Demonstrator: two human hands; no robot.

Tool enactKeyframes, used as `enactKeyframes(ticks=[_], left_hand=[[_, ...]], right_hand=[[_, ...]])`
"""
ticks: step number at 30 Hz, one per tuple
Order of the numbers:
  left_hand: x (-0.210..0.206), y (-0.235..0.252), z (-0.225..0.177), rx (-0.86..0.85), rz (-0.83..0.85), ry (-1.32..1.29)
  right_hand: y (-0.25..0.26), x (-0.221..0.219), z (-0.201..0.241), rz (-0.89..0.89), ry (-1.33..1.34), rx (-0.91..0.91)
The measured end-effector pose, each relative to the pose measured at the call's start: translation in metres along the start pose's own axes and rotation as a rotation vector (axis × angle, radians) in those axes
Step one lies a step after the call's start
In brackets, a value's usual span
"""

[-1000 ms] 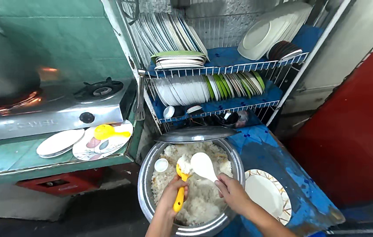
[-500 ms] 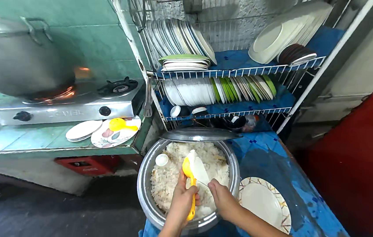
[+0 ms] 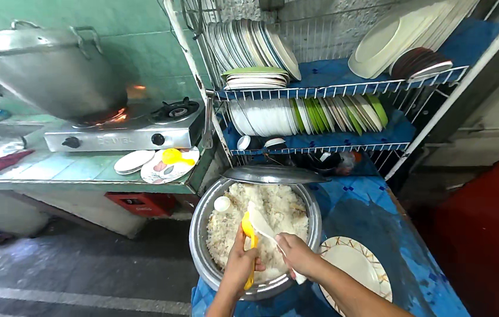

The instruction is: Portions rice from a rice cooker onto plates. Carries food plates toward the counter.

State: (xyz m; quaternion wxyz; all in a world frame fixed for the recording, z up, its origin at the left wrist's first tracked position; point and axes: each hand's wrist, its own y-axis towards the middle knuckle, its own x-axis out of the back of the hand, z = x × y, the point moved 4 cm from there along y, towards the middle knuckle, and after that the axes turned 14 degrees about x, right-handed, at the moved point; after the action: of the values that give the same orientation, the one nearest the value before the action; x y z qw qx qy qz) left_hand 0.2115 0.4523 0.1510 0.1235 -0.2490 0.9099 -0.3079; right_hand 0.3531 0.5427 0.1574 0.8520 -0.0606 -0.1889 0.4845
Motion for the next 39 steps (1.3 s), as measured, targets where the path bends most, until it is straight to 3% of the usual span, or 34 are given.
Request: enactKeyframes(ticks=[7,10,13,16,19,22,26,28,30,33,36,39], left_hand=[[0.008,-0.014,0.021,-0.025,0.12,-0.105],[0.013,-0.005,0.028,-0.013,0.105,-0.255],[0.007,0.001,0.031,-0.003,0.258,-0.443],[-0.015,-0.008,0.025,0.003,0.389,-0.487],[-0.052,-0.018,0.025,0.03,0.466,-0.304],[-0.109,-0.027,0.046,0.059,0.516,0.124],[-0.178,0.003,0.109,-0.25,0.517,1.079],[-0.198,0.025,0.146,-0.321,0.53,1.338],[-0.21,0.036,0.161,-0.362,0.526,1.411],[-0.218,0.035,0.148,-0.374,0.494,1.388],[-0.199,0.01,0.106,-0.285,0.469,1.257],[-0.134,-0.027,0.057,-0.197,0.508,0.971]], right_hand=[[0.053,0.036,-0.023,0.023,-0.115,-0.18],[0.031,0.031,-0.016,0.034,0.027,-0.141],[0.001,0.022,-0.033,0.05,0.113,-0.16],[-0.037,0.055,-0.057,-0.062,0.113,-0.17],[-0.089,0.104,-0.068,-0.304,0.223,-0.112],[-0.14,0.134,-0.084,-0.529,0.314,-0.107],[-0.178,0.134,-0.111,-0.67,0.37,-0.156],[-0.184,0.128,-0.117,-0.727,0.407,-0.189],[-0.183,0.125,-0.113,-0.729,0.436,-0.173],[-0.166,0.124,-0.091,-0.595,0.325,-0.093],[-0.128,0.124,-0.051,-0.443,-0.067,-0.02],[-0.077,0.118,0.002,-0.218,-0.569,-0.14]])
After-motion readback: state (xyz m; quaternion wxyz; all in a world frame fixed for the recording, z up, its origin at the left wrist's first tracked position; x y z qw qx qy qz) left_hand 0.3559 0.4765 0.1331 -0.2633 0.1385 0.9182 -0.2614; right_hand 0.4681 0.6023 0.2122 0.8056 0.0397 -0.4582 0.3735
